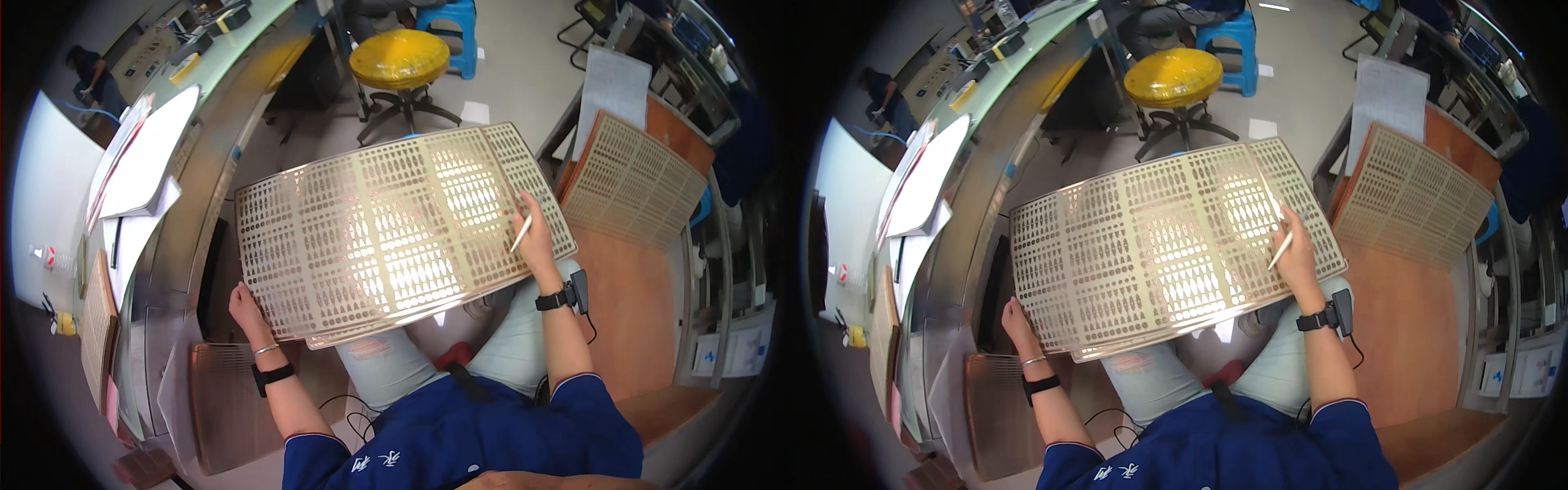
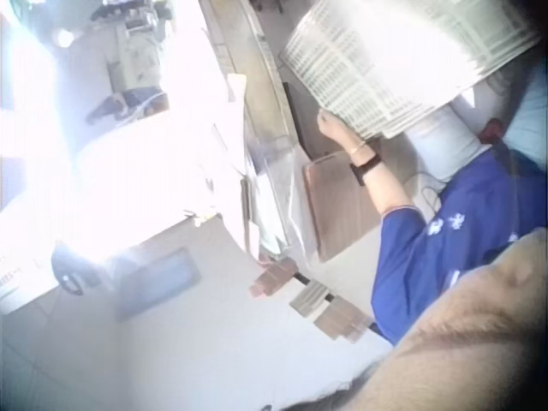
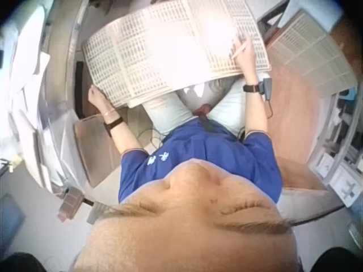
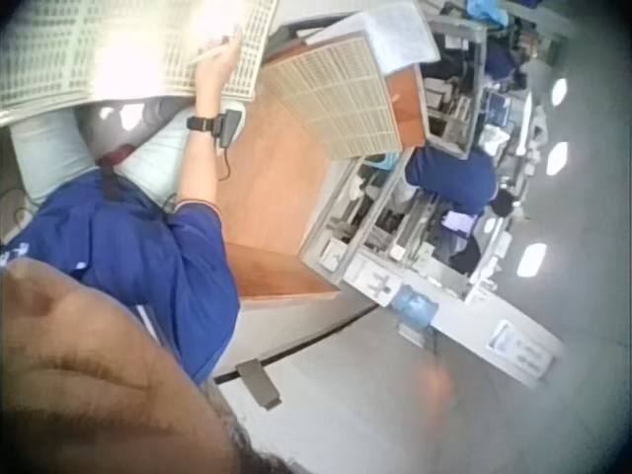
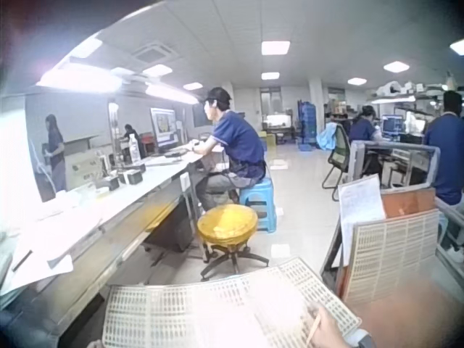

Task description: The recorder is inspecting large metal sheets with patterned cutouts, flipping them over, and using a pen to mark specific areas.

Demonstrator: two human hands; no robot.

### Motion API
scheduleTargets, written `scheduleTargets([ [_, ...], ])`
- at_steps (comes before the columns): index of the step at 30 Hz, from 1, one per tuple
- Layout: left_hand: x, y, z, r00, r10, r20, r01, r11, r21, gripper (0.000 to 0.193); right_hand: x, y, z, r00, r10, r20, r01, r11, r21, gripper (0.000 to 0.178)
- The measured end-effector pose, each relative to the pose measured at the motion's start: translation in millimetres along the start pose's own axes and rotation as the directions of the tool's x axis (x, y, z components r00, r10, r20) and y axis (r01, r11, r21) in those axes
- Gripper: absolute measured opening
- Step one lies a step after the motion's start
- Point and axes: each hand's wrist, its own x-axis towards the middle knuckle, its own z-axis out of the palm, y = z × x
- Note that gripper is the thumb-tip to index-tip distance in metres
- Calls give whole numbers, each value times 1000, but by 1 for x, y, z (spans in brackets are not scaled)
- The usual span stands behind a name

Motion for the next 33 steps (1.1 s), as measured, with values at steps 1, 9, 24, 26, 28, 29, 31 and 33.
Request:
scheduleTargets([
  [1,-9,9,8,1000,12,-12,-12,998,-68,23,3,6,-1,1000,-20,-6,20,1000,0,44],
  [9,-24,27,-1,999,-37,-29,28,965,-262,20,37,26,-23,997,39,69,-46,993,111,43],
  [24,-89,78,11,965,122,232,34,819,-572,17,-10,-24,-152,990,37,-138,64,750,659,16],
  [26,-94,85,15,924,309,227,-40,666,-745,12,-12,-20,-165,963,-13,-268,186,751,633,17],
  [28,-100,94,21,888,375,267,-38,638,-769,10,-12,-26,-181,905,-260,-338,335,923,188,23],
  [29,-104,99,24,850,442,286,-47,604,-796,7,-11,-33,-189,823,-505,-261,433,854,-288,29],
  [31,-100,100,34,715,646,265,-253,594,-764,7,-13,-45,-206,665,-721,196,408,131,-903,42],
  [33,-96,89,33,680,594,431,61,539,-840,11,-20,-58,-213,616,-594,516,282,-446,-850,49],
])
